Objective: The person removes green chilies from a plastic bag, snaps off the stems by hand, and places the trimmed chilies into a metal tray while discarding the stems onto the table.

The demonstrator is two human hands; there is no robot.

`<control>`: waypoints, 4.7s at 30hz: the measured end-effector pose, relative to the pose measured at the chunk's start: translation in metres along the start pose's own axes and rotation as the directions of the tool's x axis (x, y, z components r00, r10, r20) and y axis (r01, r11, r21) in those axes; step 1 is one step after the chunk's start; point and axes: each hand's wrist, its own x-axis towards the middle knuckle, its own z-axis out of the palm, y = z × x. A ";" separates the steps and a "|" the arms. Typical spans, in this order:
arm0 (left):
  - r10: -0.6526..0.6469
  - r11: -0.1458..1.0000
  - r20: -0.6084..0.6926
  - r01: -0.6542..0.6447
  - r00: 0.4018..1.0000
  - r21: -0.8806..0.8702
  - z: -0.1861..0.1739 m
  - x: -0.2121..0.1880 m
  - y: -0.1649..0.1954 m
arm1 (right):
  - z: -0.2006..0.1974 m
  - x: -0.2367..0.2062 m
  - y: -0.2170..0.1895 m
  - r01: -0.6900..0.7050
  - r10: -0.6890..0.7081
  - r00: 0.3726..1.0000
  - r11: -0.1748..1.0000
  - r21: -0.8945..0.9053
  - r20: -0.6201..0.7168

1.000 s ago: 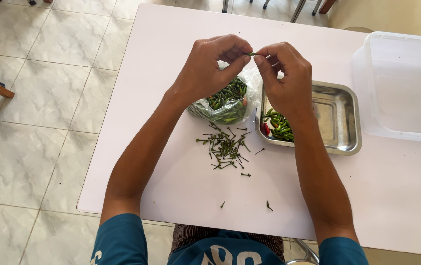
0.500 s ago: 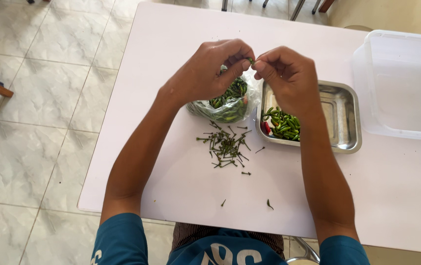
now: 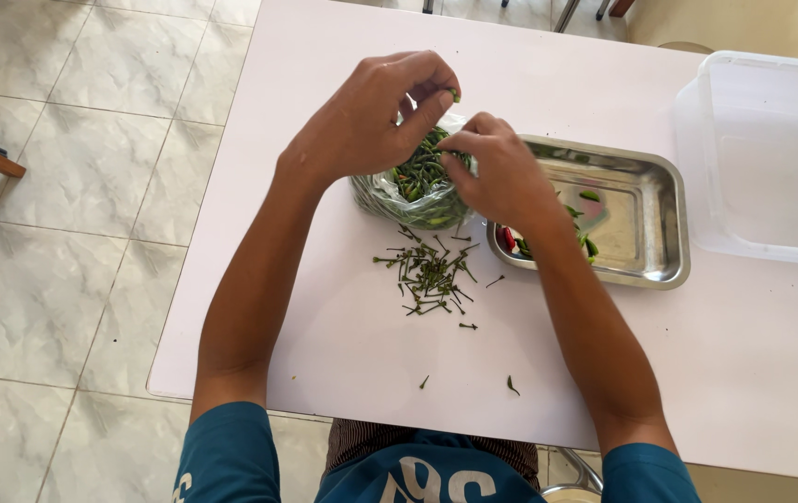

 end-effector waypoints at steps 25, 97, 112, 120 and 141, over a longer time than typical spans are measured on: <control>-0.064 0.994 -0.126 0.052 0.990 -0.094 0.027 0.005 -0.005 | -0.014 0.005 0.001 0.102 0.082 0.952 0.821 0.561 -0.293; -0.477 0.768 0.182 0.307 0.860 0.562 0.052 -0.012 -0.061 | -0.070 -0.012 0.036 -0.464 0.502 0.829 0.863 -0.198 0.246; -0.292 0.920 0.207 0.215 0.934 0.329 0.025 -0.007 -0.026 | -0.032 -0.002 -0.001 0.074 -0.065 0.993 0.994 0.086 -0.102; -0.149 0.972 0.170 0.113 0.974 0.206 0.019 -0.005 -0.019 | -0.006 0.001 -0.002 0.024 0.001 0.979 0.992 0.120 -0.204; 0.039 0.999 0.140 -0.035 0.989 -0.033 0.000 -0.002 0.005 | -0.033 -0.008 0.013 -0.076 0.049 0.997 0.705 0.705 0.058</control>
